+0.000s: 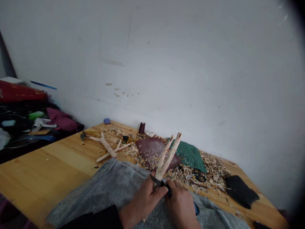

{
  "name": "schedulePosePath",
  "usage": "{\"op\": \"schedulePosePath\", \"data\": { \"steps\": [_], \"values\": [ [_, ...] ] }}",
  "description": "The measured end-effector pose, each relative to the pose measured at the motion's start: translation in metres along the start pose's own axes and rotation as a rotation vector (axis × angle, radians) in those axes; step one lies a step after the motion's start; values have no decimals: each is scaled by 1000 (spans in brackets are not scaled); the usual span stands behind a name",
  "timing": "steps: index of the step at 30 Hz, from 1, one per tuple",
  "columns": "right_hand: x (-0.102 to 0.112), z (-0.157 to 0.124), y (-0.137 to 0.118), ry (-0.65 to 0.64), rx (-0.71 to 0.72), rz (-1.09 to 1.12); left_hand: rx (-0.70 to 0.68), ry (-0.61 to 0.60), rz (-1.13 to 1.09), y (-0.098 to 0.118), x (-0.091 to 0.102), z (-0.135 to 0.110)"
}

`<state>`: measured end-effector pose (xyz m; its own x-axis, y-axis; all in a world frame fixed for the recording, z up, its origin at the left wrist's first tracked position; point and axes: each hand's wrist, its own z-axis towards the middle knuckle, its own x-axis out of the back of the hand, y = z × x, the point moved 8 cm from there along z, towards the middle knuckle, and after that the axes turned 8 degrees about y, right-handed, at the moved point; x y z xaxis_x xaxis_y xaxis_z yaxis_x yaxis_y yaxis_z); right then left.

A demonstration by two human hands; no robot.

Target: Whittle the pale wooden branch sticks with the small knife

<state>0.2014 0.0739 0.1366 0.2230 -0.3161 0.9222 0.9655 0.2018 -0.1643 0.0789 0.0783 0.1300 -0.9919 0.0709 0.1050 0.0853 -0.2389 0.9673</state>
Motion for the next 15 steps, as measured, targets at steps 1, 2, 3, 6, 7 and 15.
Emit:
{"op": "schedulePosePath", "data": {
  "steps": [1, 2, 3, 6, 7, 15],
  "values": [
    [0, 0, 0, -3, -1, -2, -28, 8, 9, 1, 1, 0],
    [-1, -1, 0, -3, -1, -3, -51, 12, 15, 2, 2, 0],
    [-1, -1, 1, 0, 0, -2, -63, 14, 20, 3, 2, 0],
    [-1, -1, 1, 13, 3, 7, -64, 12, 27, 2, 2, 0],
    [-1, -1, 1, 18, 5, 11, -62, 13, 26, 2, 2, 0],
    [-1, 0, 1, 1, -1, 2, -54, 15, 30, -1, 1, 1]
  ]
}}
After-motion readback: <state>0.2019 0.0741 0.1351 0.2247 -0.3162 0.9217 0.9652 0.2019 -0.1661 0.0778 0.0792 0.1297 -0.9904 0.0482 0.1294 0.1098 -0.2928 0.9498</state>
